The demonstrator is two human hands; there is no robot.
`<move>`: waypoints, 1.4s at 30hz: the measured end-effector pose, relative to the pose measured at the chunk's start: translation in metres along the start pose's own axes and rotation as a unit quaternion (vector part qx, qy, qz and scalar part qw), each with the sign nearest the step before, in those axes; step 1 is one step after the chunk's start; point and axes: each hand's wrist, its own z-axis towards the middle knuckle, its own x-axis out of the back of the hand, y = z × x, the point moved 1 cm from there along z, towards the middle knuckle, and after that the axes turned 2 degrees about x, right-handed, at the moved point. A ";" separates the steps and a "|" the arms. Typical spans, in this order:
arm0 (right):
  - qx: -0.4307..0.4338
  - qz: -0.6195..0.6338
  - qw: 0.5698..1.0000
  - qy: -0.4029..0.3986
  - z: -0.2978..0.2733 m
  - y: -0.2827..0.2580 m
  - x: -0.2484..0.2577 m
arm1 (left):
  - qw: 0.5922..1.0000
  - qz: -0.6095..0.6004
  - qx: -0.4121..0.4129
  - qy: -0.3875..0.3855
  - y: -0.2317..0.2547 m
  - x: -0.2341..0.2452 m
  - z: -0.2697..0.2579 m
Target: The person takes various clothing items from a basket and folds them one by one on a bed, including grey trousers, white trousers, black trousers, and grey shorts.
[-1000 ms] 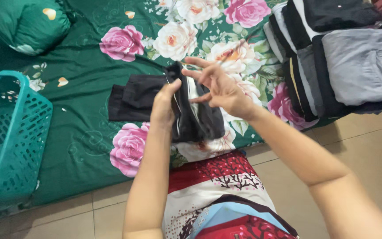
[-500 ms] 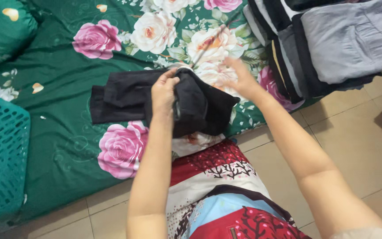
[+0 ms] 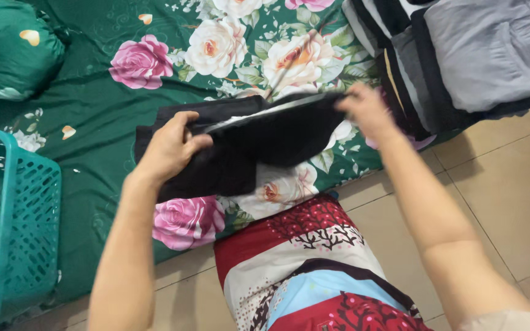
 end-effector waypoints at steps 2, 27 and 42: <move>0.103 0.071 0.992 -0.004 0.005 -0.056 0.012 | 0.994 0.059 -0.086 -0.032 0.012 0.012 -0.019; 0.127 -0.199 0.972 0.000 0.030 -0.146 0.007 | 0.945 -0.205 -0.013 0.254 -0.077 0.006 -0.039; 0.150 0.089 0.984 0.023 0.017 -0.137 -0.049 | 0.882 -0.073 -0.047 0.463 -0.019 0.016 -0.022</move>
